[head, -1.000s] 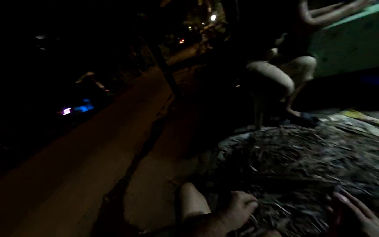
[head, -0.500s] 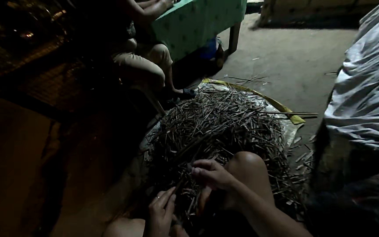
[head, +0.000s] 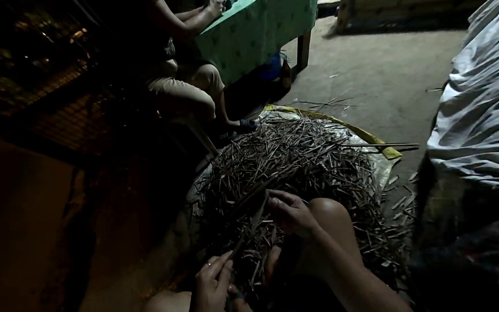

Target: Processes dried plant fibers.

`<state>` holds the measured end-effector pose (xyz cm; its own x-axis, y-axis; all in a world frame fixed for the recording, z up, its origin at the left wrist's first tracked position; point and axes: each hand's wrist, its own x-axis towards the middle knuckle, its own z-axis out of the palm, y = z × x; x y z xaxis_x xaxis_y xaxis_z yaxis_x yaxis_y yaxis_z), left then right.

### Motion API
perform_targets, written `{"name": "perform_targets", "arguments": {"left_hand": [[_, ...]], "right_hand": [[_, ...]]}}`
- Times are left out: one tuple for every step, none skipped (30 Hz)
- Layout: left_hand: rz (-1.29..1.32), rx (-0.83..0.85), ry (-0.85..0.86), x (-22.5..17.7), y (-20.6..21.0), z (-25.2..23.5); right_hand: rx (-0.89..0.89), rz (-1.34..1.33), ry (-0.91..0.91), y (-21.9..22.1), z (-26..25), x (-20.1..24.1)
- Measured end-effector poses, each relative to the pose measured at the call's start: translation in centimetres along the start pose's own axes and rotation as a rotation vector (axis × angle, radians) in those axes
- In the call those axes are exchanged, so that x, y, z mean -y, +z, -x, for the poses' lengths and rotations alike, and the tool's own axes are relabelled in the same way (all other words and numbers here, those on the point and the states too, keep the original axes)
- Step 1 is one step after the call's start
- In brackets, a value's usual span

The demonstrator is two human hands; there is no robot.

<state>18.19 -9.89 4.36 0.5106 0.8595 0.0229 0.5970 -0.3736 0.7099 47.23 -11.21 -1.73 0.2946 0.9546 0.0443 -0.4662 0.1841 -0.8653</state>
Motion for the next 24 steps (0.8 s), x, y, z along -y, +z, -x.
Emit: {"name": "perform_targets", "arguments": {"left_hand": [[-0.002, -0.004, 0.003, 0.1, 0.0, 0.0], [-0.005, -0.009, 0.003, 0.2, 0.0, 0.0], [-0.007, -0.011, 0.000, 0.3, -0.1, 0.0], [-0.008, -0.012, -0.005, 0.2, -0.1, 0.0], [-0.009, -0.012, -0.009, 0.1, -0.2, 0.0], [-0.007, -0.010, -0.013, 0.1, -0.2, -0.1], [0.001, -0.004, -0.017, 0.0, -0.3, -0.1], [0.013, 0.005, -0.025, 0.0, -0.3, -0.2], [0.035, 0.017, -0.036, -0.1, -0.3, -0.3], [0.068, 0.034, -0.051, -0.2, -0.3, -0.3], [0.104, 0.053, -0.067, -0.3, -0.4, -0.3], [0.143, 0.074, -0.089, -0.4, -0.4, -0.4], [0.190, 0.093, -0.112, -0.6, -0.5, -0.3], [0.236, 0.111, -0.140, -0.7, -0.7, -0.3], [0.270, 0.126, -0.165, -0.8, -0.9, -0.2], [0.291, 0.133, -0.179, -0.8, -1.0, -0.1], [0.299, 0.133, -0.182, -0.6, -1.1, 0.0], [0.290, 0.128, -0.179, -0.3, -1.2, 0.1], [0.272, 0.120, -0.171, -0.2, -1.2, 0.2], [0.248, 0.110, -0.157, -0.1, -1.2, 0.2], [0.221, 0.101, -0.141, 0.0, -1.1, 0.3], [0.198, 0.088, -0.128, 0.0, -1.0, 0.3], [0.176, 0.073, -0.120, 0.0, -0.9, 0.3], [0.156, 0.057, -0.109, -0.1, -0.7, 0.1]], "right_hand": [[-0.074, -0.045, -0.003, 0.0, -0.1, 0.1], [-0.123, -0.088, -0.005, -0.2, -0.3, 0.1], [-0.153, -0.115, -0.006, -0.4, -0.3, 0.3], [-0.160, -0.123, -0.002, -0.5, -0.3, 0.5], [-0.138, -0.113, -0.001, -0.4, -0.1, 0.7], [-0.087, -0.078, 0.002, -0.2, 0.1, 0.8], [-0.011, -0.018, 0.017, 0.0, 0.4, 0.9], [0.078, 0.060, 0.045, 0.4, 0.8, 1.0], [0.179, 0.118, 0.074, 0.8, 1.2, 0.9], [0.269, 0.159, 0.091, 1.2, 1.4, 0.6], [0.345, 0.178, 0.095, 1.6, 1.6, 0.3], [0.403, 0.187, 0.086, 1.9, 1.6, -0.1], [0.431, 0.188, 0.072, 2.0, 1.6, -0.3], [0.430, 0.181, 0.062, 2.1, 1.5, -0.3], [0.404, 0.174, 0.056, 2.1, 1.4, -0.1], [0.359, 0.159, 0.056, 1.9, 1.2, 0.1], [0.295, 0.138, 0.060, 1.7, 1.0, 0.4], [0.223, 0.114, 0.049, 1.4, 0.8, 0.6], [0.146, 0.077, 0.042, 1.1, 0.5, 0.8], [0.079, 0.016, 0.035, 0.9, 0.3, 0.9], [0.037, -0.045, 0.024, 0.7, 0.1, 0.9], [0.032, -0.077, 0.021, 0.6, 0.1, 0.9], [0.061, -0.058, 0.033, 0.6, 0.2, 0.9], [0.117, -0.011, 0.065, 0.7, 0.4, 0.9]]}}
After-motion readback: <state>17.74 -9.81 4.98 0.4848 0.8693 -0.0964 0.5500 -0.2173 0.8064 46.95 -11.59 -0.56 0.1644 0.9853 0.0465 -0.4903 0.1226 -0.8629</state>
